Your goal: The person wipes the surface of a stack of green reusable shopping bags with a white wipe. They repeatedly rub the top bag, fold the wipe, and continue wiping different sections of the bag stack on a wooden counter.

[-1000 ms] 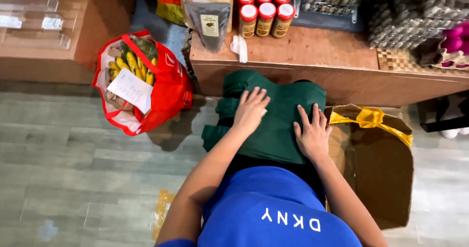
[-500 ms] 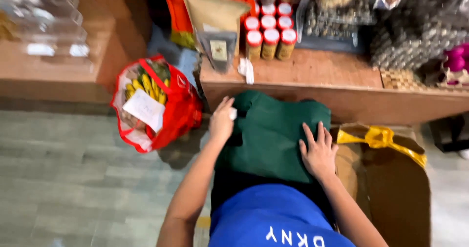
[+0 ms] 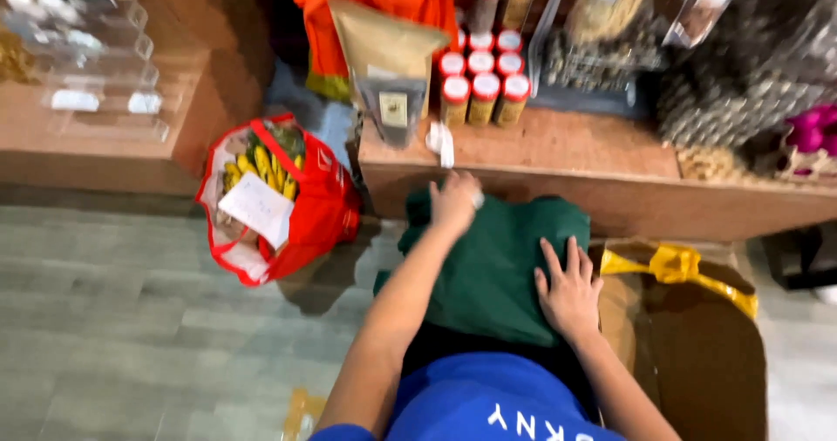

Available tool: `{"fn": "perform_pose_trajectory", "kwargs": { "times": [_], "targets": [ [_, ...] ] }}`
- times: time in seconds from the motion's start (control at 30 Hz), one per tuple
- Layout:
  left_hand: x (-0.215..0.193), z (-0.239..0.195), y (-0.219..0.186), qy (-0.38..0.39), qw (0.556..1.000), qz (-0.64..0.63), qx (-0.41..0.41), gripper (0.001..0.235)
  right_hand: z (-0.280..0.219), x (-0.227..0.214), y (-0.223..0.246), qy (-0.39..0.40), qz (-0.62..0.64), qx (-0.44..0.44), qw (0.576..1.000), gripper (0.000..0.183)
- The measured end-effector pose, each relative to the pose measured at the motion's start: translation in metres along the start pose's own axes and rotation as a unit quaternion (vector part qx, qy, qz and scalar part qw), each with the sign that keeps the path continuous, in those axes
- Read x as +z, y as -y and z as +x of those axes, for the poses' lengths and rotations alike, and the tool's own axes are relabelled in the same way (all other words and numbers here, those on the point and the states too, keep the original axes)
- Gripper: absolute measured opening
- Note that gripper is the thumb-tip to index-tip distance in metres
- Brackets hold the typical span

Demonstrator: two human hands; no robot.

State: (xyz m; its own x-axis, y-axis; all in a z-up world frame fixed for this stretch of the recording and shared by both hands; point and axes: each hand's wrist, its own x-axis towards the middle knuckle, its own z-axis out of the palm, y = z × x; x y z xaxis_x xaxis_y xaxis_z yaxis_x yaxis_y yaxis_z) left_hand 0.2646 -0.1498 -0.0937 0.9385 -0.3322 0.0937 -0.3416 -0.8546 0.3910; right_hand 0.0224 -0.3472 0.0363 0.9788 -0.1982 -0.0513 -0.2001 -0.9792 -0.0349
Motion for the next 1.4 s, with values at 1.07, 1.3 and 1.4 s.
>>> {"fn": "perform_pose_trajectory", "kwargs": {
  "times": [1.07, 1.3, 1.4],
  "targets": [
    [-0.216, -0.092, -0.105, -0.065, 0.705, -0.695, 0.125, 0.098, 0.087, -0.061, 0.129, -0.106, 0.592, -0.033, 0.799, 0.038],
    [-0.114, -0.084, -0.036, 0.099, 0.992, -0.017, -0.071, 0.078, 0.110, 0.019, 0.147, -0.057, 0.196, -0.109, 0.973, 0.055],
    [-0.116, -0.081, -0.036, 0.117, 0.991, -0.022, -0.066, 0.063, 0.128, 0.096, 0.099, -0.126, 0.008, -0.118, 0.985, 0.041]
  ]
}}
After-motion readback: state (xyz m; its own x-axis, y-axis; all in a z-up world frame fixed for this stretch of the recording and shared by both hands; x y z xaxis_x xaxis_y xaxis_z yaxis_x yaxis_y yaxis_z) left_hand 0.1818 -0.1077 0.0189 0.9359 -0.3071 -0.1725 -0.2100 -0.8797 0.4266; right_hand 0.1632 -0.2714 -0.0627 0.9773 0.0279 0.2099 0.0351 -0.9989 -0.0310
